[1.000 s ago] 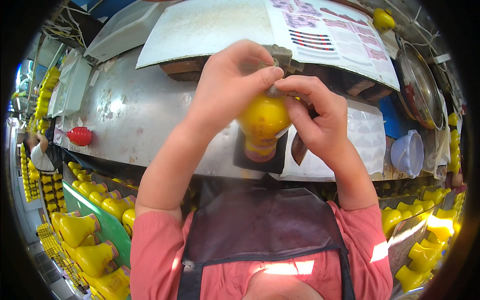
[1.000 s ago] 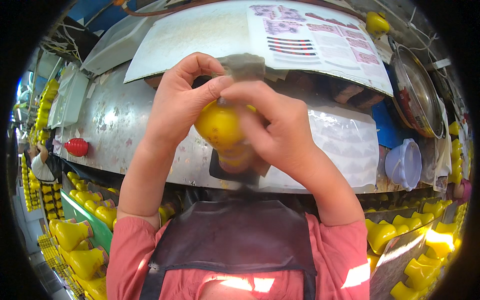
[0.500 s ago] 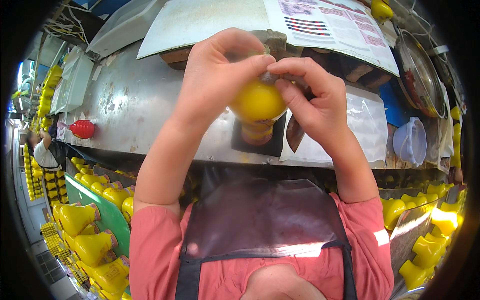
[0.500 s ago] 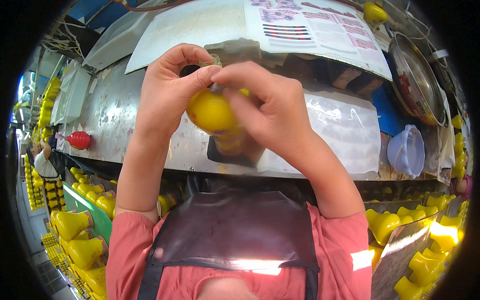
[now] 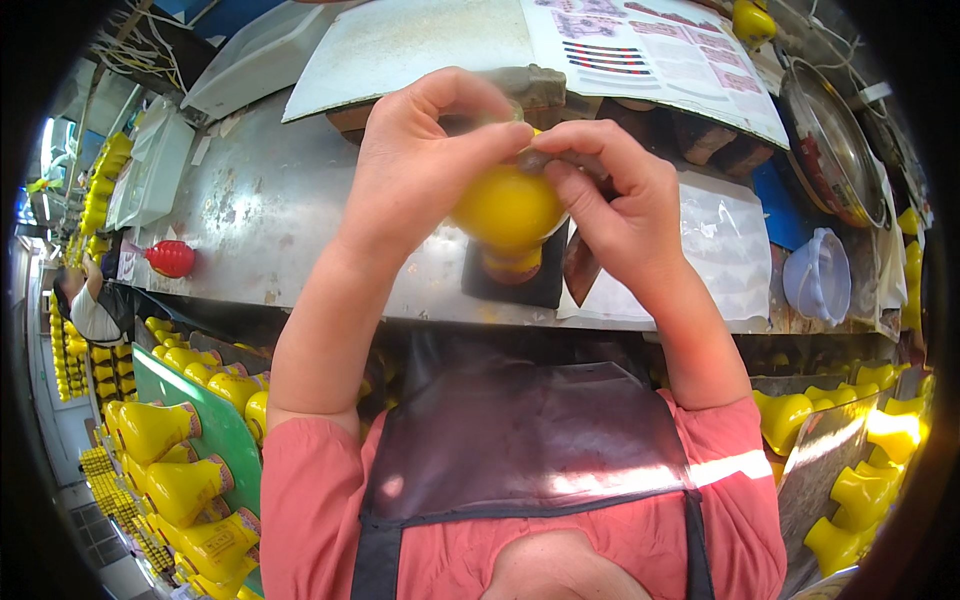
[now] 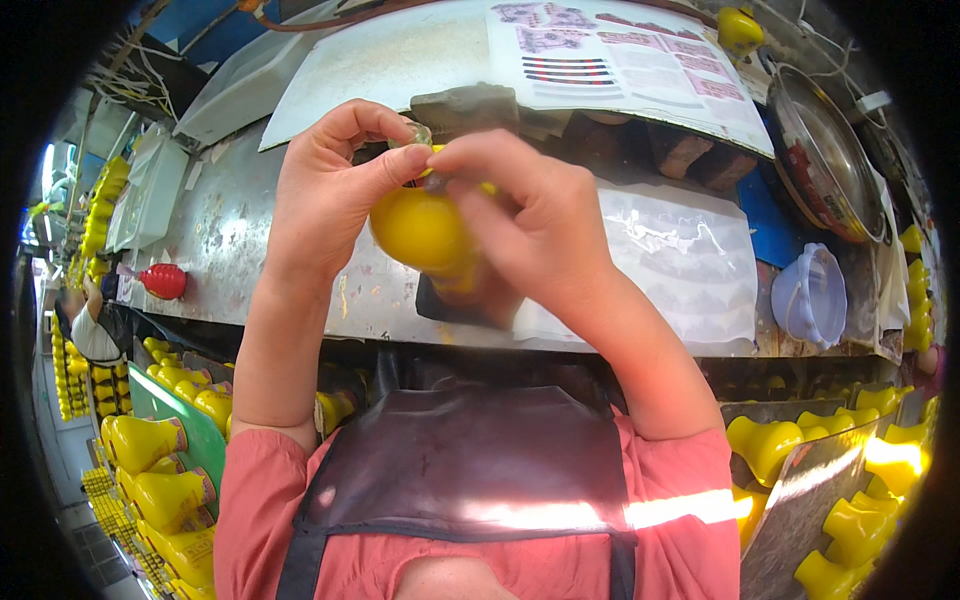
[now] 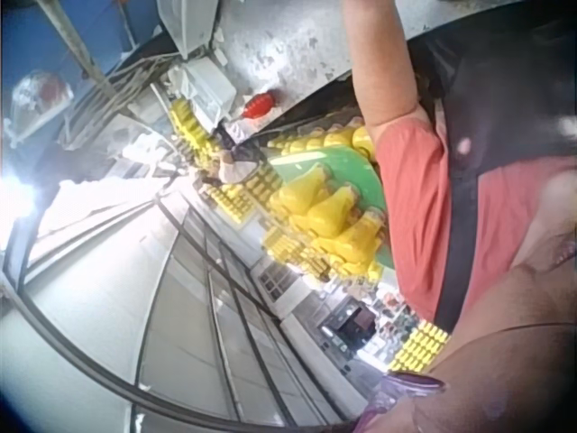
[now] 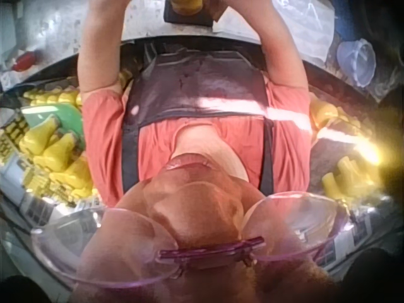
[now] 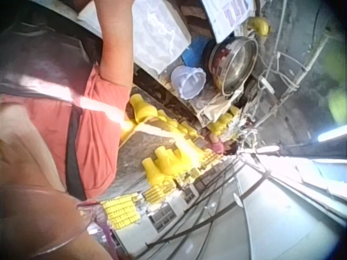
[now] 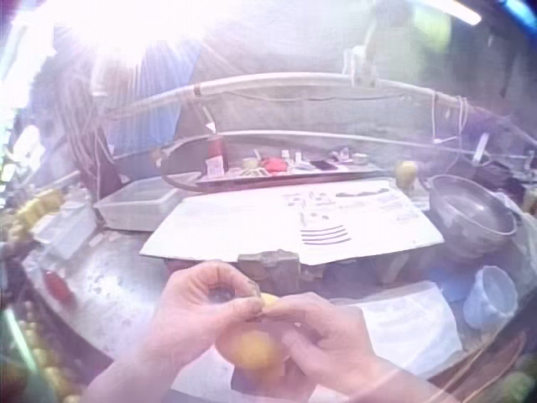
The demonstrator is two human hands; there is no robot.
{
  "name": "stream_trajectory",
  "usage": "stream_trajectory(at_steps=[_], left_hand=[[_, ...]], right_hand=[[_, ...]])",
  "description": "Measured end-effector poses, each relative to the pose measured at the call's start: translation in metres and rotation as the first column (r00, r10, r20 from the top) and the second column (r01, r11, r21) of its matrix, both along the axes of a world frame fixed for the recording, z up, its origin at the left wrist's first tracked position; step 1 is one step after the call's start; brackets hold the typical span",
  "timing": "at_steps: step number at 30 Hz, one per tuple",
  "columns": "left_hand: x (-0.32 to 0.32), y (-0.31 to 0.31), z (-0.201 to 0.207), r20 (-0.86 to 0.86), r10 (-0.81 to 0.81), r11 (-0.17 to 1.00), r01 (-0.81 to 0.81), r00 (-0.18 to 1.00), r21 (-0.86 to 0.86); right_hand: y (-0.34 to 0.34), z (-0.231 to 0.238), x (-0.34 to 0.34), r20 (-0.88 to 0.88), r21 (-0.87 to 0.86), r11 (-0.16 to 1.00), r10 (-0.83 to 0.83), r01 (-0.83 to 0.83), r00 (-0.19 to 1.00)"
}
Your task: The person applies small decorative stickers to the surface of a yellow ceramic vase, smoothing each sticker with fingers. The person then places a circular seal sticker over the vase's neck and cap area.
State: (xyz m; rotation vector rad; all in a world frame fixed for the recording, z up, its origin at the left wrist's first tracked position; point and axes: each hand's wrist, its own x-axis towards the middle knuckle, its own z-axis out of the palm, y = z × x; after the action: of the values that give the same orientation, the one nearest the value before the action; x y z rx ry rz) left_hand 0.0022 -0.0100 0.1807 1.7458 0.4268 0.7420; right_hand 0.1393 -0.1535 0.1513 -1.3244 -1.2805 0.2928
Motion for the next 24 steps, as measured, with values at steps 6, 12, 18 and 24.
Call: stream_trajectory(at_steps=[6,12,18,24], left_hand=[[-0.003,-0.01,-0.001,0.088,-0.032,0.992,0.043,0.996,-0.12],[-0.007,-0.004,0.003,-0.024,0.003,0.998,-0.001,1.0,0.067],[-0.007,-0.012,0.003,0.049,-0.068,0.976,0.077,0.996,-0.206],[-0.004,-0.006,0.002,-0.052,0.037,0.992,-0.03,0.998,0.121]], right_hand=[[-0.006,0.002,0.001,-0.044,-0.057,0.997,-0.047,0.044,0.998],[-0.005,-0.003,-0.008,0.046,0.037,0.999,0.015,-0.017,0.999],[-0.004,-0.001,0.001,-0.074,-0.017,0.996,-0.089,0.088,0.993],[-0.002,-0.005,-0.006,0.175,0.09,0.994,-0.08,0.065,0.981]])
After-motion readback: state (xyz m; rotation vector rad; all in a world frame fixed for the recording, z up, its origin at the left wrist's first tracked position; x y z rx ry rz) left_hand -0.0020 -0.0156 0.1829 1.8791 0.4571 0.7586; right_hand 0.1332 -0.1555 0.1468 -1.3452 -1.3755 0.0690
